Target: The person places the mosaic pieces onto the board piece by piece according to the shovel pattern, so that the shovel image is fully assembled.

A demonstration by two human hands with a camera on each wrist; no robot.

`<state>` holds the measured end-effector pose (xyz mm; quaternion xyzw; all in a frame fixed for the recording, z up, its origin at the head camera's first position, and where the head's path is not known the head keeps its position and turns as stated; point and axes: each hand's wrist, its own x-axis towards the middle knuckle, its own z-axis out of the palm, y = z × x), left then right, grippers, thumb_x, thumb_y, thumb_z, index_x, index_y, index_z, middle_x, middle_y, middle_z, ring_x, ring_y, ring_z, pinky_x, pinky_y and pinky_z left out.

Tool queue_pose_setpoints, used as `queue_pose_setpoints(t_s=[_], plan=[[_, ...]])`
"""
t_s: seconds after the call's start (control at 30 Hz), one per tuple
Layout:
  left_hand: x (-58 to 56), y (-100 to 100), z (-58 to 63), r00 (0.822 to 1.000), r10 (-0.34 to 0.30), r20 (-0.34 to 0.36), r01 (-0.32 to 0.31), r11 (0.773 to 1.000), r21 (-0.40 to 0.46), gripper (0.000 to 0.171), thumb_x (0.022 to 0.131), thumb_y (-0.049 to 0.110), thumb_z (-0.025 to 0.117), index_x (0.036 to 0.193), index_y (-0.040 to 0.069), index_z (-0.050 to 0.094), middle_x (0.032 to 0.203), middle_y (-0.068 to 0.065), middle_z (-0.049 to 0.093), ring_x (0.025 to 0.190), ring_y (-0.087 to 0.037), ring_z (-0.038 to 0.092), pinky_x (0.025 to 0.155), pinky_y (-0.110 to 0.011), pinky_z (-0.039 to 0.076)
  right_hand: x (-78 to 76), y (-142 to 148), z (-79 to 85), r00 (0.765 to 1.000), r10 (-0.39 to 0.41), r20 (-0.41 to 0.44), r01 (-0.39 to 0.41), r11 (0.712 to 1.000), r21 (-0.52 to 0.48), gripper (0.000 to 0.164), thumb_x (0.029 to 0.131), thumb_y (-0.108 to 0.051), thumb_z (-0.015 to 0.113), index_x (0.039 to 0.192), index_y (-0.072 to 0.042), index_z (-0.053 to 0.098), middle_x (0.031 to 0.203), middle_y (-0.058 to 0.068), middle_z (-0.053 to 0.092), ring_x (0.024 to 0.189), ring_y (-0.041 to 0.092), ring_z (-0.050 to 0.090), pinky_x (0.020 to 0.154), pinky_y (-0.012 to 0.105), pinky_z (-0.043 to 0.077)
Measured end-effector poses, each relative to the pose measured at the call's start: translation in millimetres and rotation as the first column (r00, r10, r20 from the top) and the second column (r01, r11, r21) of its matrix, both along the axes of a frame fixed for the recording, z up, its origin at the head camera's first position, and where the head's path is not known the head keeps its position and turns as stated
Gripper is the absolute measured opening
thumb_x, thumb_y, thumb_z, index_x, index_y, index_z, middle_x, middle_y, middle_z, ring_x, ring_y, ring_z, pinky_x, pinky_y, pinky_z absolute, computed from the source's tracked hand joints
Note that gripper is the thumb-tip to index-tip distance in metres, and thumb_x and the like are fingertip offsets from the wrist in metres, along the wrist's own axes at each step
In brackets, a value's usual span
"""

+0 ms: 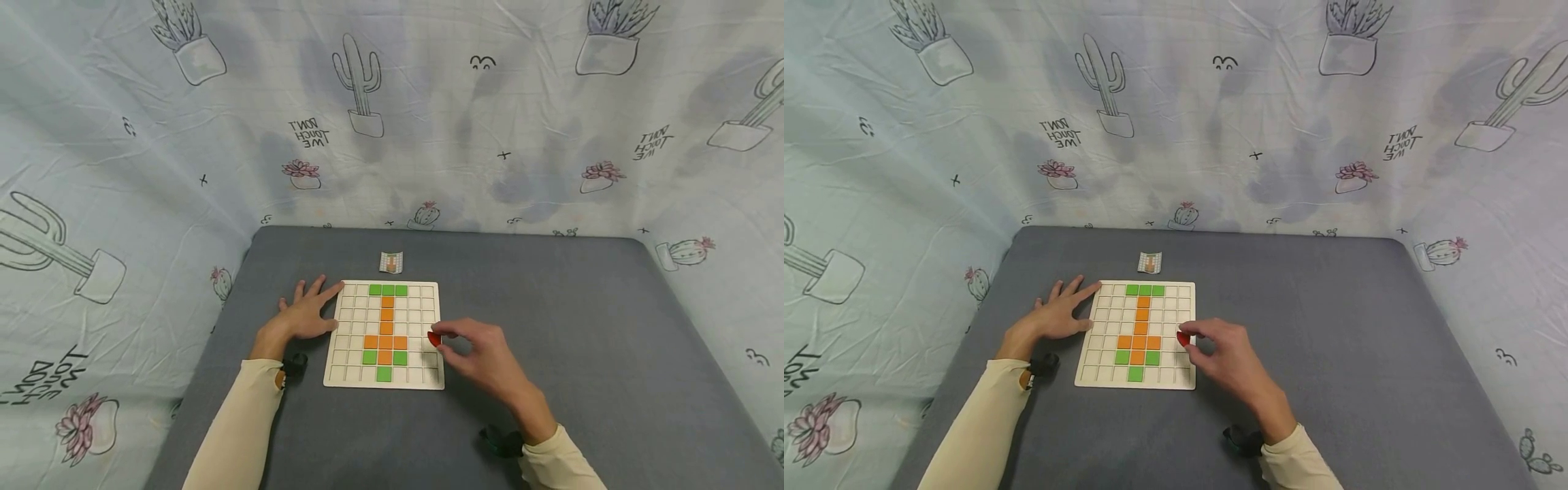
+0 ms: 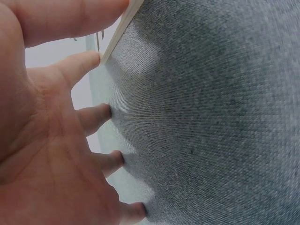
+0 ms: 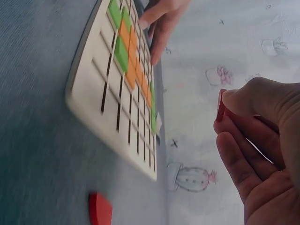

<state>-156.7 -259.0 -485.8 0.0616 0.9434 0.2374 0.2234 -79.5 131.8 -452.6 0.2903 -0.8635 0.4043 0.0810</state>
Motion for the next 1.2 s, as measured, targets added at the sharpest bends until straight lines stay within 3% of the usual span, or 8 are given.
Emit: queue_pose_setpoints(t_s=[0.23,0.47,0.8,1.0,1.2], plan=[[-1.3,-1.8,-5.0,1.0,-0.008,-0.002,0.008,1.0,-0.013,0.087,0.102,0.036,0.073,0.176,0.033,0.027,0.186,-0.018,0.003,0.165,-0.061,-0.01,0.115,-0.095,-0.002,-5.7,-20.5,0.4,0.999,0.049,-0.016,-0.05,0.998,-0.026,0.034,0.088,0.0,0.088,0.12,-0.009,0.083,0.115,0.0,0.084,0.101,0.019,0.08,0.089,0.044,0.067],[-1.2,-2.9,-10.6,1.0,-0.01,-0.02,0.01,1.0,-0.005,0.087,0.102,0.037,0.074,0.176,0.033,0.029,0.186,-0.017,0.004,0.165,-0.061,-0.008,0.115,-0.095,-0.001,-7.3,-39.2,-3.5,0.993,0.116,0.027,-0.115,0.992,-0.06,0.031,0.09,0.0,0.086,0.119,-0.01,0.083,0.114,-0.001,0.084,0.104,0.016,0.081,0.092,0.041,0.067],[3.5,0.8,-7.2,1.0,0.004,-0.031,-0.004,1.0,-0.009,0.086,0.102,0.03,0.072,0.176,0.03,0.028,0.185,-0.02,0.003,0.165,-0.061,-0.01,0.115,-0.095,-0.002,0.1,-68.8,-23.5,0.973,0.216,0.083,-0.209,0.974,-0.083,0.029,0.092,-0.001,0.084,0.121,-0.008,0.083,0.114,0.003,0.084,0.099,0.02,0.08,0.09,0.041,0.067],[4.9,1.5,-6.3,0.999,0.007,-0.044,-0.007,1.0,-0.007,0.086,0.102,0.03,0.071,0.176,0.03,0.028,0.185,-0.021,0.004,0.165,-0.062,-0.01,0.115,-0.095,-0.002,3.6,-86.3,-36.6,0.959,0.266,0.1,-0.261,0.963,-0.061,0.026,0.093,-0.002,0.085,0.118,-0.008,0.083,0.112,0.001,0.084,0.099,0.013,0.078,0.09,0.033,0.066],[3.7,0.8,-9.5,0.999,0.006,-0.052,-0.007,1.0,-0.016,0.086,0.102,0.031,0.071,0.176,0.027,0.028,0.184,-0.022,0.004,0.165,-0.062,-0.009,0.115,-0.095,-0.001,6.9,-98.3,-44.9,0.965,0.254,0.068,-0.257,0.966,0.038,0.025,0.094,-0.007,0.086,0.119,-0.011,0.083,0.11,-0.002,0.084,0.099,0.012,0.077,0.091,0.027,0.063]])
